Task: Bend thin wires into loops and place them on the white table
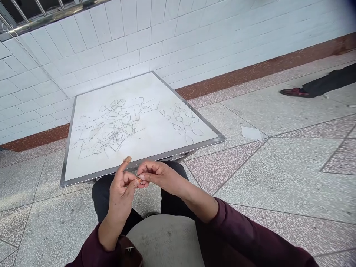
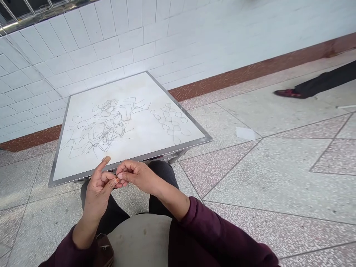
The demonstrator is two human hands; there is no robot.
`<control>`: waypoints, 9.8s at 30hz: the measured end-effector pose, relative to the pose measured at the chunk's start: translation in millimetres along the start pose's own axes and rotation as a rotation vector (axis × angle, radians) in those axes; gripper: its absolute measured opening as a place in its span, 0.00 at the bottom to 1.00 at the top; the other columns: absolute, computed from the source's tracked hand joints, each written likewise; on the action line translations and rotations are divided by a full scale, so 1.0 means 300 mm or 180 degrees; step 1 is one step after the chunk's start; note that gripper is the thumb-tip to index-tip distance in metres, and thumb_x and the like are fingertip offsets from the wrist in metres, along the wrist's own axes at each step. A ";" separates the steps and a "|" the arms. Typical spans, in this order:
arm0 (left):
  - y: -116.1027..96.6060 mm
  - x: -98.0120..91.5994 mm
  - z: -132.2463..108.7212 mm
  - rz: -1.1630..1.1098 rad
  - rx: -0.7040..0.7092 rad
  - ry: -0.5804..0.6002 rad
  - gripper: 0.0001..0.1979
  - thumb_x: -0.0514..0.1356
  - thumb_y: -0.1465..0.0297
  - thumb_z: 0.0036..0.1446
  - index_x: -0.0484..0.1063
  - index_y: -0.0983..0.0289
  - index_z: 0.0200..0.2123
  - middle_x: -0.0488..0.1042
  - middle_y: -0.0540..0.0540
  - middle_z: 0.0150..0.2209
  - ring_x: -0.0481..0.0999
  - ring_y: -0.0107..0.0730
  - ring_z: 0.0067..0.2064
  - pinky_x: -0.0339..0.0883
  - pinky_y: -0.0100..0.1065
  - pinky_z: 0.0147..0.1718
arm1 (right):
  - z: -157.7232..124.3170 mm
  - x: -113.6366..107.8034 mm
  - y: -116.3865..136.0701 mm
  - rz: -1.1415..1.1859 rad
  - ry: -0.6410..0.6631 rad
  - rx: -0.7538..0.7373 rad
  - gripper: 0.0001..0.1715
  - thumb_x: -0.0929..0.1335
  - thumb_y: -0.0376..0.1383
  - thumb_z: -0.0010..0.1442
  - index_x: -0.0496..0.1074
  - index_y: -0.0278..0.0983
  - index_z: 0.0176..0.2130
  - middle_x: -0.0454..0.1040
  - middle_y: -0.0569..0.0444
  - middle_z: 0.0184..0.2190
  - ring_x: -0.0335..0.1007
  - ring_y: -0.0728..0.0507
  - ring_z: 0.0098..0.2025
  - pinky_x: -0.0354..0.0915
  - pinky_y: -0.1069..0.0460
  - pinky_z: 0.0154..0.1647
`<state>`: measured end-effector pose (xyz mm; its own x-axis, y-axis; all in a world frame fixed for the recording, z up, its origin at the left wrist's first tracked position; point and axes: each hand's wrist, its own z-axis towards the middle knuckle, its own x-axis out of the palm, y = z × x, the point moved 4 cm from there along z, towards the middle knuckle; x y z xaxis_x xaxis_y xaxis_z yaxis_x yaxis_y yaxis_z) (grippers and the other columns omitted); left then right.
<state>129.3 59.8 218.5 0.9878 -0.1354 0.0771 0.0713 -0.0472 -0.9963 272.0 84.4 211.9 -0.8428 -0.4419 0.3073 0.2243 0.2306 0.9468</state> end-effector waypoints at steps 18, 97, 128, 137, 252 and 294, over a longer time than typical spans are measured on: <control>0.061 0.018 0.023 -0.0602 -0.0501 0.0154 0.29 0.62 0.61 0.62 0.59 0.55 0.64 0.72 0.47 0.29 0.70 0.29 0.35 0.63 0.34 0.41 | 0.006 -0.028 0.012 -0.0175 -0.0220 -0.0481 0.11 0.69 0.41 0.63 0.69 0.37 0.33 0.71 0.58 0.25 0.67 0.48 0.30 0.63 0.50 0.38; 0.094 0.004 0.046 -0.1182 -0.0143 -0.0829 0.26 0.71 0.69 0.49 0.72 0.61 0.52 0.75 0.49 0.33 0.75 0.27 0.36 0.67 0.33 0.41 | 0.020 -0.002 0.021 -0.1365 -0.0453 -0.0349 0.13 0.61 0.41 0.67 0.70 0.37 0.39 0.71 0.53 0.33 0.66 0.46 0.35 0.65 0.49 0.40; 0.089 -0.001 0.030 -0.0648 -0.0215 -0.0581 0.31 0.69 0.68 0.51 0.65 0.60 0.57 0.72 0.46 0.27 0.69 0.25 0.29 0.64 0.29 0.32 | 0.034 -0.039 0.048 -0.2361 -0.0629 -0.1192 0.14 0.65 0.29 0.62 0.77 0.39 0.44 0.73 0.52 0.36 0.71 0.46 0.38 0.68 0.49 0.42; 0.119 -0.006 0.038 -0.0620 -0.0247 -0.0439 0.29 0.68 0.67 0.53 0.66 0.59 0.57 0.71 0.45 0.27 0.69 0.25 0.29 0.62 0.29 0.31 | 0.027 -0.032 0.025 -0.2519 -0.0642 -0.1498 0.17 0.63 0.27 0.64 0.77 0.40 0.46 0.73 0.52 0.38 0.71 0.49 0.33 0.70 0.52 0.36; 0.102 -0.031 0.010 -0.0731 -0.0149 -0.1110 0.28 0.70 0.68 0.51 0.69 0.63 0.56 0.74 0.45 0.26 0.73 0.25 0.30 0.69 0.33 0.39 | 0.073 -0.019 -0.134 0.0383 -0.0513 -0.0568 0.15 0.71 0.47 0.62 0.71 0.39 0.38 0.70 0.57 0.29 0.61 0.51 0.27 0.58 0.54 0.28; 0.113 -0.051 0.000 -0.0977 -0.0161 -0.1087 0.22 0.71 0.67 0.49 0.73 0.63 0.48 0.75 0.49 0.30 0.77 0.28 0.34 0.73 0.30 0.33 | 0.033 -0.010 -0.117 -0.1378 -0.0332 -0.0827 0.10 0.69 0.44 0.62 0.73 0.40 0.39 0.74 0.54 0.32 0.68 0.46 0.32 0.62 0.51 0.33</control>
<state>116.6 60.3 183.7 0.9117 0.2258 0.3431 0.3691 -0.0835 -0.9257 261.8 86.3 176.9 -0.9267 -0.3571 -0.1168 -0.0531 -0.1832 0.9816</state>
